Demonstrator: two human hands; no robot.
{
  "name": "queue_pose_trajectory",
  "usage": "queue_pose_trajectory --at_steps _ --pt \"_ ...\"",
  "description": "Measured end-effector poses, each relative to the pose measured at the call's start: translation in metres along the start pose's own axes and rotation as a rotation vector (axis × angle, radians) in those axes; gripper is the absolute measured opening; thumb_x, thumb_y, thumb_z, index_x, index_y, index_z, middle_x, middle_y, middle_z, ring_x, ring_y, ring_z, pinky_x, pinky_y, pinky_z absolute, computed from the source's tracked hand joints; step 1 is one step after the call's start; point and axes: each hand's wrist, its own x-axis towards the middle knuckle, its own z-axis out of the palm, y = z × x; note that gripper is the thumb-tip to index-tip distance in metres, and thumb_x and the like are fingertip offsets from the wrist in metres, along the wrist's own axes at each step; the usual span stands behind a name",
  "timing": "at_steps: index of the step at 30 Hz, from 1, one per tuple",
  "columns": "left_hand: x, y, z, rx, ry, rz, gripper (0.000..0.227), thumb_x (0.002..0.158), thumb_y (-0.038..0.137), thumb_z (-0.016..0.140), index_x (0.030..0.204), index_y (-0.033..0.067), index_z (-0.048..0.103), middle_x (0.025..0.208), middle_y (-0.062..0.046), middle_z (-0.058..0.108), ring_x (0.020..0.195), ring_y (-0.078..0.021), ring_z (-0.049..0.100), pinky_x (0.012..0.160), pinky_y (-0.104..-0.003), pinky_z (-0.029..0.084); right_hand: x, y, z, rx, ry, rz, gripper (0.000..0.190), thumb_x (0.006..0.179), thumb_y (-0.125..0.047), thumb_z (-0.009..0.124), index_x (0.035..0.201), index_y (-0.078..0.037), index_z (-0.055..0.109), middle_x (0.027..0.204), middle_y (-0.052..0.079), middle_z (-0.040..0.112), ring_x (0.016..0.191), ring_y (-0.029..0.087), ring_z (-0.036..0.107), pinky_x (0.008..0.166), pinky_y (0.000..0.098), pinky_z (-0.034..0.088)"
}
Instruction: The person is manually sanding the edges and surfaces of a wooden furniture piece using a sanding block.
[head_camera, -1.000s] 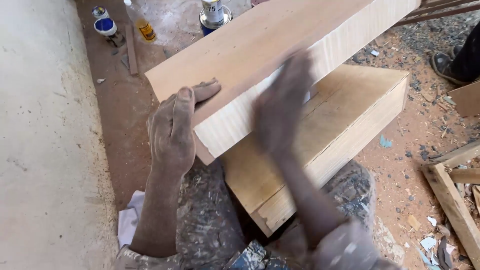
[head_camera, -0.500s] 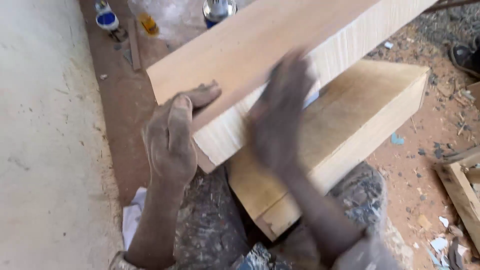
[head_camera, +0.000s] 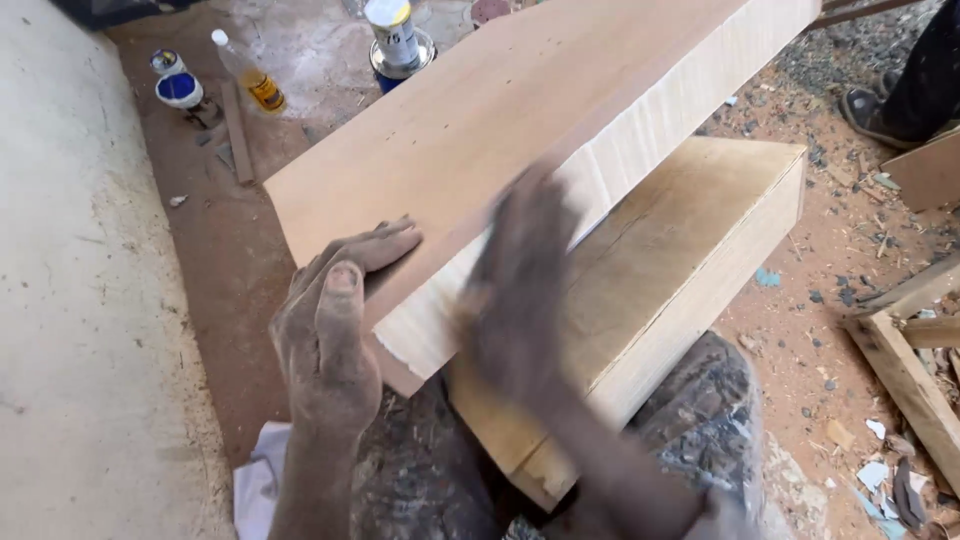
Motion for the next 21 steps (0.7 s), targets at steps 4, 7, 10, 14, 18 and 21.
queue_pose_trajectory --at_steps 4,7,10,14,18,21 --pt "0.003 0.011 0.001 0.065 0.023 -0.006 0.047 0.098 0.015 0.027 0.107 -0.0065 0.068 0.115 -0.021 0.073 0.110 -0.0308 0.069 0.102 -0.040 0.053 0.107 0.186 -0.015 -0.523 0.003 0.223 0.064 0.093 0.021 0.043 0.152 0.024 0.019 0.158 0.043 0.014 0.153 0.052 0.018 0.132 0.0589 0.021" --pt "0.000 0.013 0.001 0.085 0.047 0.030 0.046 0.099 0.015 0.028 0.106 -0.0040 0.069 0.113 -0.018 0.074 0.108 -0.0282 0.070 0.100 -0.039 0.051 0.122 0.157 -0.013 -0.041 0.178 0.584 0.107 0.090 -0.077 -0.004 0.161 0.002 0.000 0.171 0.023 -0.005 0.161 0.035 -0.007 0.135 0.0483 -0.001" --pt "0.002 0.002 0.005 0.040 0.044 -0.015 0.047 0.100 0.016 0.028 0.106 -0.0039 0.070 0.112 -0.017 0.074 0.107 -0.0254 0.069 0.102 -0.038 0.051 0.041 0.007 0.002 -0.406 0.160 0.279 0.054 0.108 0.005 0.040 0.157 0.013 0.018 0.166 0.032 0.017 0.159 0.044 0.021 0.135 0.0530 0.020" --pt "0.001 -0.009 -0.002 -0.030 0.003 0.007 0.055 0.101 0.032 0.028 0.112 -0.0087 0.063 0.116 -0.025 0.070 0.113 -0.0335 0.069 0.109 -0.045 0.055 0.007 -0.032 0.009 0.090 -0.001 0.031 0.084 0.107 -0.068 -0.005 0.165 -0.007 -0.004 0.175 0.017 -0.009 0.166 0.033 -0.009 0.141 0.0589 -0.005" --pt "0.003 -0.008 -0.003 -0.074 0.042 -0.006 0.048 0.102 0.018 0.025 0.110 -0.0091 0.064 0.117 -0.026 0.070 0.113 -0.0331 0.068 0.107 -0.043 0.056 0.078 0.128 0.004 -0.080 0.050 0.221 0.073 0.112 -0.054 0.003 0.166 -0.006 -0.005 0.177 0.013 -0.007 0.168 0.028 -0.006 0.142 0.0461 -0.002" --pt "0.004 0.000 0.006 -0.046 0.079 0.009 0.047 0.098 0.014 0.026 0.102 -0.0090 0.067 0.110 -0.025 0.071 0.104 -0.0314 0.068 0.100 -0.042 0.056 0.111 0.138 -0.005 -0.072 0.189 0.489 0.105 0.091 -0.076 -0.008 0.163 0.000 0.004 0.173 0.021 -0.002 0.164 0.035 -0.003 0.138 0.0514 0.001"
